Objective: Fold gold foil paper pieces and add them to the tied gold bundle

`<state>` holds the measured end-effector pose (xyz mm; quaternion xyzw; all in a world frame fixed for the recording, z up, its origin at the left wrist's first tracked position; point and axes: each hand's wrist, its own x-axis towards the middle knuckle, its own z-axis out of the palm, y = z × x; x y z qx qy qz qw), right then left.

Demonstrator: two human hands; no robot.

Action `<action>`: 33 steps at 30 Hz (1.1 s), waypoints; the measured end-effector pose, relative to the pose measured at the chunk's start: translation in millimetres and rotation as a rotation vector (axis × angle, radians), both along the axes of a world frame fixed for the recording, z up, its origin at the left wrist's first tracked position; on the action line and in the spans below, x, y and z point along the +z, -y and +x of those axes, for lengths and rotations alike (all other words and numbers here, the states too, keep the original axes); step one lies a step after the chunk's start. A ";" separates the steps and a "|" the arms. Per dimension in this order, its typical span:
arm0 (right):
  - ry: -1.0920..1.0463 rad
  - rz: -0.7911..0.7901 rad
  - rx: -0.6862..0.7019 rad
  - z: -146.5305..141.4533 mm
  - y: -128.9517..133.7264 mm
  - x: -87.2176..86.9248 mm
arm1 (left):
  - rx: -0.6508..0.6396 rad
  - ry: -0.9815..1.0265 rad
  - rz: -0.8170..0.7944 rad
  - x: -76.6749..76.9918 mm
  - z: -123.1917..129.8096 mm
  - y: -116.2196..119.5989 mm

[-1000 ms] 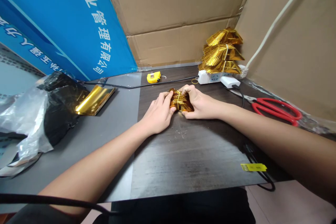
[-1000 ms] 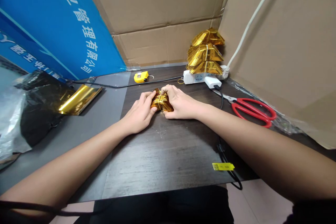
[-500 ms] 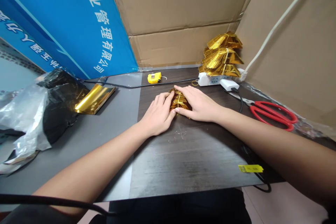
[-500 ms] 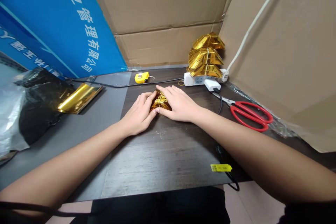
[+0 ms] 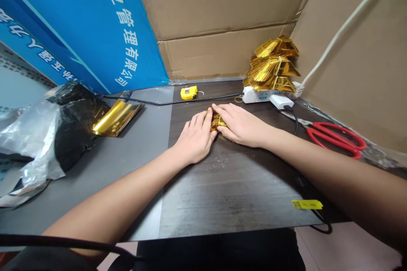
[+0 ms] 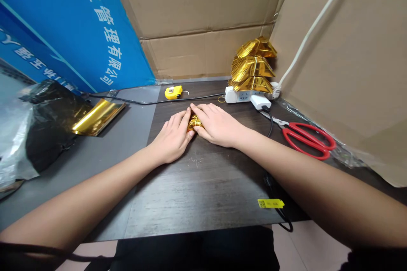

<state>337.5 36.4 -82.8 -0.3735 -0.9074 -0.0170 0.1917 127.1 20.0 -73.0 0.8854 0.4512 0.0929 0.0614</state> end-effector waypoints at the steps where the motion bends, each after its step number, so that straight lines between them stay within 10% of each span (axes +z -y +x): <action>1: -0.008 -0.005 0.006 0.3 0.0 -0.1 | 0.003 0.001 -0.001 0.3 0.2 0.3; 22: -0.020 -0.074 0.075 8.2 2.7 -3.3 | -0.002 0.040 0.000 -1.4 2.7 2.9; 27: -0.029 0.001 0.004 9.5 3.0 -5.6 | 0.004 -0.032 0.089 30.8 -19.5 -2.6; 33: -0.021 0.029 -0.160 14.6 -4.7 -8.6 | 0.374 -0.189 0.205 81.4 -115.3 -26.8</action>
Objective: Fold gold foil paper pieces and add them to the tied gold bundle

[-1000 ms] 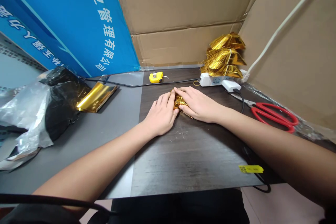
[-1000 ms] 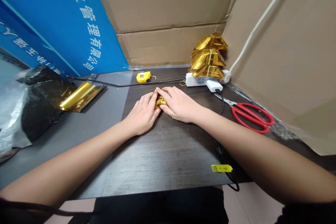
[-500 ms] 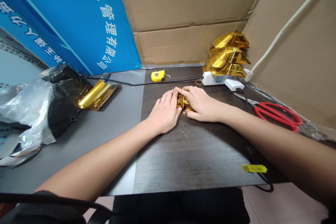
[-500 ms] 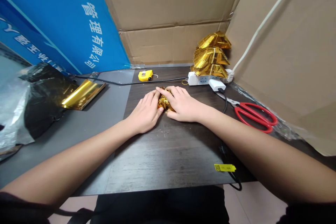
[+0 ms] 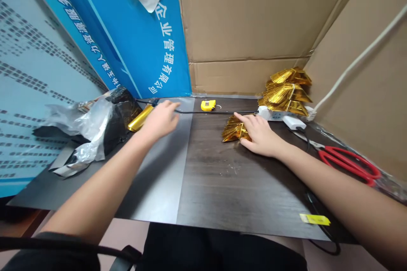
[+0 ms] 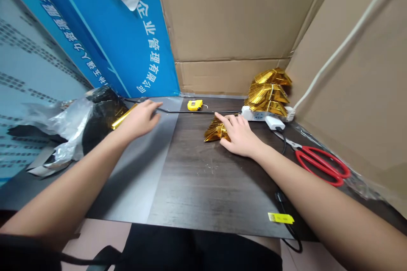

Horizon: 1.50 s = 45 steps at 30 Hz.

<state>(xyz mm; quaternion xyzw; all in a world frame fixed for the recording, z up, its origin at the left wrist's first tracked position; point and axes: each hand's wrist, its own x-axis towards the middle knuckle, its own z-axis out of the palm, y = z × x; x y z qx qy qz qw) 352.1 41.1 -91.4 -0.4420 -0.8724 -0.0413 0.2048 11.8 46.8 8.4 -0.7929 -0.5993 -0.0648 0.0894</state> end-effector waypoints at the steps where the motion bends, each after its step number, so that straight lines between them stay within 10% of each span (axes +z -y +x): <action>1: 0.000 0.007 -0.050 1.1 -1.4 -0.8 | 0.068 -0.012 0.016 0.6 -16.8 -1.3; 10: -0.016 -0.004 -0.140 6.8 -4.0 -3.2 | 0.339 -0.075 -0.014 -34.2 -75.2 10.4; 30: -0.024 -0.056 -0.168 5.4 -2.5 0.1 | 0.420 0.412 0.282 -35.8 -90.7 12.4; 39: -0.131 -0.270 -0.007 3.5 10.2 83.2 | -0.103 1.020 0.582 -29.9 -72.1 28.5; 45: -0.464 -0.685 0.220 -46.5 44.7 108.1 | -0.296 1.620 -0.044 -32.8 -19.9 52.9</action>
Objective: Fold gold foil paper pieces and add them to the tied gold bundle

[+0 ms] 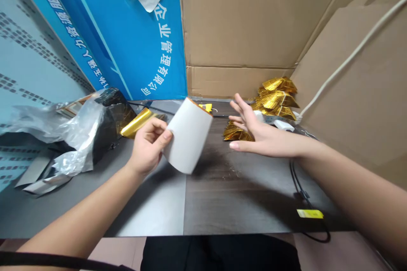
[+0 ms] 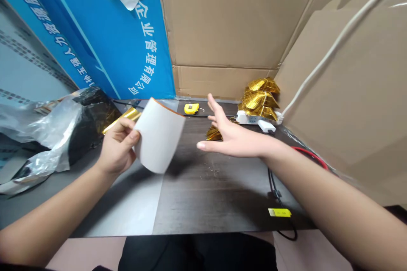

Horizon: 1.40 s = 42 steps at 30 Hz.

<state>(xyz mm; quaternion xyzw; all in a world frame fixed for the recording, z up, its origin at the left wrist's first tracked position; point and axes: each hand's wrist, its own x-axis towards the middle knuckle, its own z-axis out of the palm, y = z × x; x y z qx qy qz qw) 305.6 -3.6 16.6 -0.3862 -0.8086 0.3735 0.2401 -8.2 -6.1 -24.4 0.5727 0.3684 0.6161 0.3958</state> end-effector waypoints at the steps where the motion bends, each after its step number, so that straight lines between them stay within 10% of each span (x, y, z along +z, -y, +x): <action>1: -0.115 -0.060 0.007 -11.1 5.0 -2.8 | -0.077 0.038 -0.084 -2.0 7.9 3.3; 7: -0.366 -0.314 -0.179 -53.5 19.2 -28.2 | -0.294 -0.002 -0.403 -20.0 17.1 3.1; 17: -0.481 -0.024 -0.580 -80.6 -7.1 -48.7 | -0.532 -0.303 -0.378 -38.1 -8.0 -10.2; 26: -0.574 -0.345 -0.383 -83.5 2.4 -71.4 | -0.456 -0.269 -0.223 -39.8 -15.3 -12.9; 33: -0.417 -0.225 -0.102 -62.5 1.3 -73.1 | -0.426 -0.320 -0.105 -40.6 -21.8 -15.3; 42: -0.324 0.161 -0.142 -67.9 1.0 -74.9 | -0.479 -0.368 0.017 -36.1 -24.8 -14.3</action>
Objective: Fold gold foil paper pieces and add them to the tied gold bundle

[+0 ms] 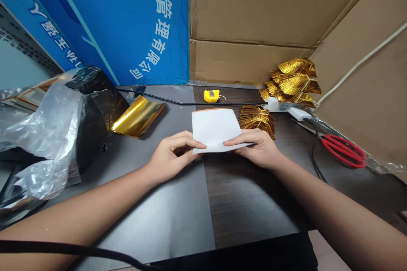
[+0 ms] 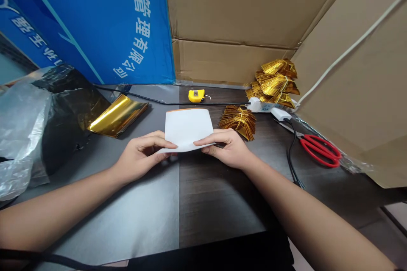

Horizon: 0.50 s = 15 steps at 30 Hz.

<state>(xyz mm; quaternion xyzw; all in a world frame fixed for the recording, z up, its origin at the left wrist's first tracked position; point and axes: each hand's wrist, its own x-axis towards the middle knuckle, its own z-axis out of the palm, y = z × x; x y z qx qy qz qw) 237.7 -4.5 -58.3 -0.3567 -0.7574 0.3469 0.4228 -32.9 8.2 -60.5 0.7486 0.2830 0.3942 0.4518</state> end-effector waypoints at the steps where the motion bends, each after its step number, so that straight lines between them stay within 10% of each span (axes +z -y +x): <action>1: -0.001 0.002 -0.017 -2.3 1.6 0.5 | -0.016 -0.009 0.012 0.7 0.6 0.4; 15: -0.129 -0.284 -0.124 -20.5 10.6 1.1 | -0.021 0.213 -0.381 -4.6 7.8 0.4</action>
